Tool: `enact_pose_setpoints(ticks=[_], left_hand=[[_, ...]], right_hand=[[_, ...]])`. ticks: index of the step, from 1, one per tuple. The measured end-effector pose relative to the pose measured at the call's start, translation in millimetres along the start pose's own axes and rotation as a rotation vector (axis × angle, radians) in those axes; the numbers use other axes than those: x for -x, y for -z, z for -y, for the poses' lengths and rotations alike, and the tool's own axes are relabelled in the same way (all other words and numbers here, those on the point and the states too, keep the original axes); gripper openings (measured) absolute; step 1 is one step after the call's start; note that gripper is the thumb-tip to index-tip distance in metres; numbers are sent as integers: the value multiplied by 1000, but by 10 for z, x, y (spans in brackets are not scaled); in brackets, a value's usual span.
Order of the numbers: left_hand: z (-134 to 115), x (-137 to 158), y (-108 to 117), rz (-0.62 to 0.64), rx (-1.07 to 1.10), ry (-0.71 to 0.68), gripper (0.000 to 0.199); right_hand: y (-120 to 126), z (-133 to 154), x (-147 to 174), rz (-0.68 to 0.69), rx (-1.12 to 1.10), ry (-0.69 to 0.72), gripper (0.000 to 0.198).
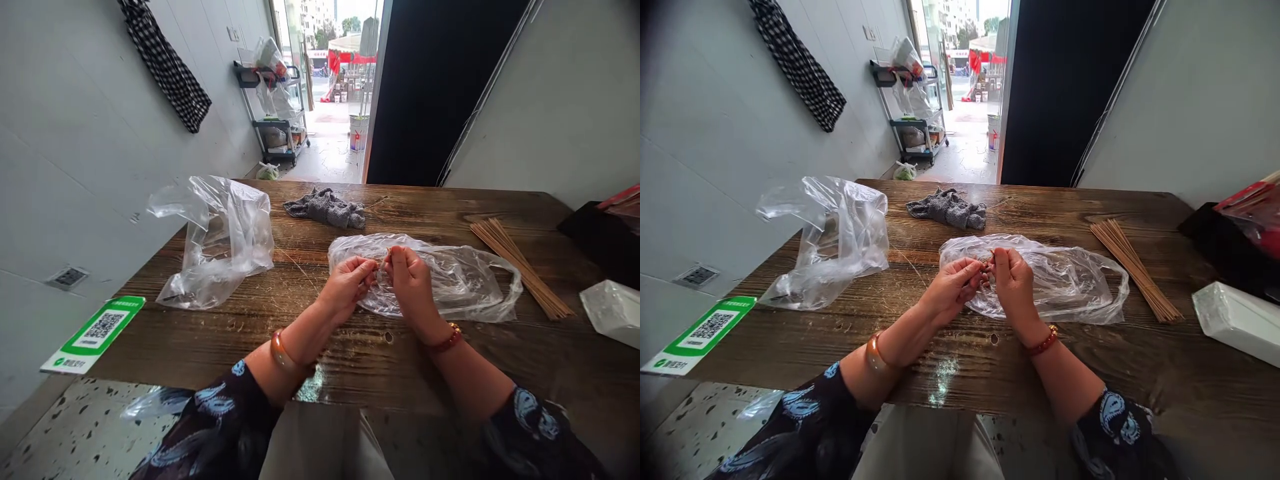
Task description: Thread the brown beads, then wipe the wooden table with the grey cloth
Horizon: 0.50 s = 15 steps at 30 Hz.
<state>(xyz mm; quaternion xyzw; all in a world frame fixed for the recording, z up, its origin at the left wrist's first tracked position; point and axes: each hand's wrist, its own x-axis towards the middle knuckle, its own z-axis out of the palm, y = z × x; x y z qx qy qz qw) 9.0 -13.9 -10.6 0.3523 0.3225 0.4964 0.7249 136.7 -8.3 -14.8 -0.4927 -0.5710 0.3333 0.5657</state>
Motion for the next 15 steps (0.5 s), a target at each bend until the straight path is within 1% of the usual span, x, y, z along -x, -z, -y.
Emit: enact_pose_setpoints(ticks=[2,4,6,8,12,15], left_hand=[[1,12,-16,7,-51,-9,39],[14,19,-39,15,-116,-37,38],[33,19,-60,24,-175,-63,38],[47,11,-74,36,-207,-69,38],[36,-21,-71,41,-206,-38,38],[3,-44,-59,57,-202,4,37]], right_hand=[[28,7,-23,-46,71,47,45],[38,13,-37,-78,203,123,41],[27,23,-41,-74,348,198,38],[2,36,-45,-36,482,250,36],[-37,59,-84,22,699,264,34],[-38,86,-123,64,802,251,32]])
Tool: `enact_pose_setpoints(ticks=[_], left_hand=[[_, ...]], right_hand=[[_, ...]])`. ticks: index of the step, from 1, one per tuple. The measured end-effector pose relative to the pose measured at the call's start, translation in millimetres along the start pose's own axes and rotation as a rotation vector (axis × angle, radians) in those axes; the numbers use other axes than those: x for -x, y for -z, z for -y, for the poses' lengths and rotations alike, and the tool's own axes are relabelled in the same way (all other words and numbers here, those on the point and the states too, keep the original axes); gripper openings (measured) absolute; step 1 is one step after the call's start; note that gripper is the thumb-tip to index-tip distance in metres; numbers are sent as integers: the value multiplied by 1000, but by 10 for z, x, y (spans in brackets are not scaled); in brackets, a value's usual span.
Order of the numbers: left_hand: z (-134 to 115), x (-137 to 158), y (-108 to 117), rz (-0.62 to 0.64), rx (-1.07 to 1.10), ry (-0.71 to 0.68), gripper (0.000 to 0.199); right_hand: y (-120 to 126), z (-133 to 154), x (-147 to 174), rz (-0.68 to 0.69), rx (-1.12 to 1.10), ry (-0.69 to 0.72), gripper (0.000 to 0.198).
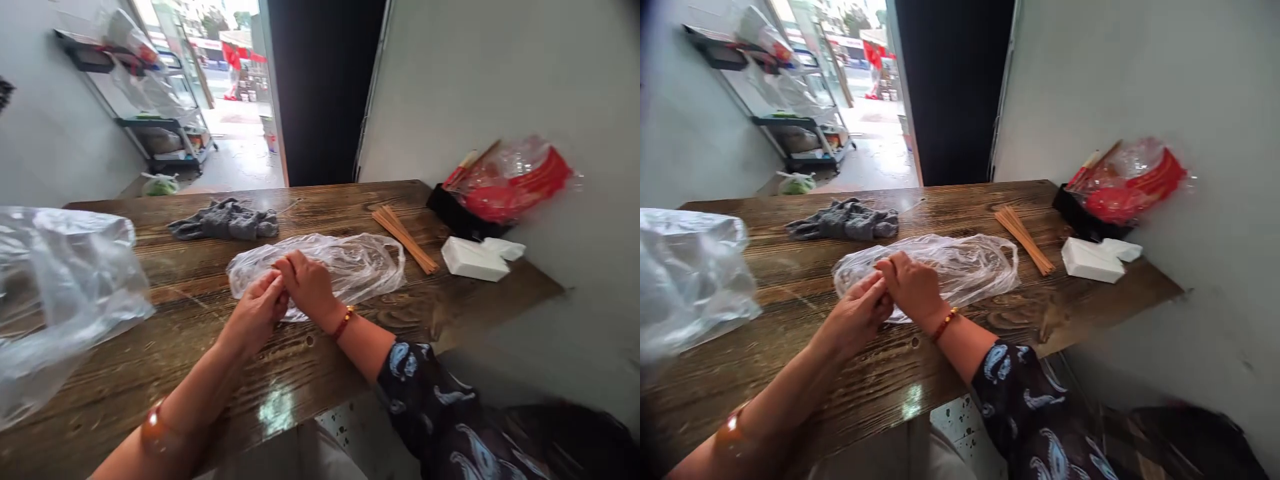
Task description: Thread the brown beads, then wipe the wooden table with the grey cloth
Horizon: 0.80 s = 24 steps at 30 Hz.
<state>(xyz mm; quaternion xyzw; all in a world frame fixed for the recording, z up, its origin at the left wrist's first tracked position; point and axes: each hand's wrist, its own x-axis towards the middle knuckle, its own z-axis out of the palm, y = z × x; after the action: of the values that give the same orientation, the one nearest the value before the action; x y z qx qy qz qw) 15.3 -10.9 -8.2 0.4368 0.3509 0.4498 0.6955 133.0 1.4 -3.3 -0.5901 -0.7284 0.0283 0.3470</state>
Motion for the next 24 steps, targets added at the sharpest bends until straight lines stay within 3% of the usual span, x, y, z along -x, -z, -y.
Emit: enact_pose_setpoints(ticks=[9,18,22,24], left_hand=[[-96,-22,-21,6,90,88,39],[-140,-47,-2,-33,20,129,42],[-181,-48,-69,-85,12,134,43],[-196,-59,-88,-174,10,154,45]], right_hand=[[60,21,-84,35,71,13,34],[28,-15,-117,-9,93,21,30],[40,-22,-134,-34,75,19,30],[58,-27,-152,-40,56,6,29]])
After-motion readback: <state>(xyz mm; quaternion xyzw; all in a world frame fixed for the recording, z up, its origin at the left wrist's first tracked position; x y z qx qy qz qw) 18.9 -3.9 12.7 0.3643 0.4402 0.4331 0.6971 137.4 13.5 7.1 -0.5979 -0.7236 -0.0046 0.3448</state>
